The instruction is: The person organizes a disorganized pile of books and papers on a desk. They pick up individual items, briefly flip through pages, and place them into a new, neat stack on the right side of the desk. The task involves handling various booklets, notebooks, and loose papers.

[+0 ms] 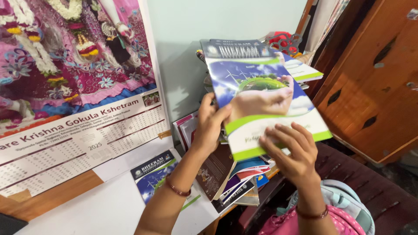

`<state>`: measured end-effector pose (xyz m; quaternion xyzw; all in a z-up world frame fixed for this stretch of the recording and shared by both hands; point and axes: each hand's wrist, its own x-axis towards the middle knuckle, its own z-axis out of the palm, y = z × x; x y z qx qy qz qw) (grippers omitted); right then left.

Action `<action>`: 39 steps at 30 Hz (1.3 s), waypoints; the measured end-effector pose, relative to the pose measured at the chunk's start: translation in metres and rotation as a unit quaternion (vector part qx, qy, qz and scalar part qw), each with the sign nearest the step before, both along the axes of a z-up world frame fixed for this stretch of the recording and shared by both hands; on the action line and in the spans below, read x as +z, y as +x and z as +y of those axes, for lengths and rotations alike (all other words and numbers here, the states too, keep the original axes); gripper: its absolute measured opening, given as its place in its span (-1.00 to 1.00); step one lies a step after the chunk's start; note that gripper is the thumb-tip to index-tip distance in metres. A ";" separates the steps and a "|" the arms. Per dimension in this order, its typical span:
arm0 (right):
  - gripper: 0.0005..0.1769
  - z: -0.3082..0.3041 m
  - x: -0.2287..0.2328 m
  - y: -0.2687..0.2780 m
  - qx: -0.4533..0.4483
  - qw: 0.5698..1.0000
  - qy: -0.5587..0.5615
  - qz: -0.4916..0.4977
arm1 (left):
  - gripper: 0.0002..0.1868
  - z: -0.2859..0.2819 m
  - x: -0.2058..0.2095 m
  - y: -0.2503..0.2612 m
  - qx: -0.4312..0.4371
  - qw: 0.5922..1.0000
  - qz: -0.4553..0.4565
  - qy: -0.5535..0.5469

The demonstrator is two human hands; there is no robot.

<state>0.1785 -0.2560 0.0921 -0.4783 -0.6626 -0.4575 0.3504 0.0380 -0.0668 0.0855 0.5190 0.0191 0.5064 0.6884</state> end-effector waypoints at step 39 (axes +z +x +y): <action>-0.46 0.167 -0.424 -0.145 0.086 0.514 -0.468 0.714 | -0.30 0.043 -0.452 -0.215 0.505 0.662 0.553 -0.036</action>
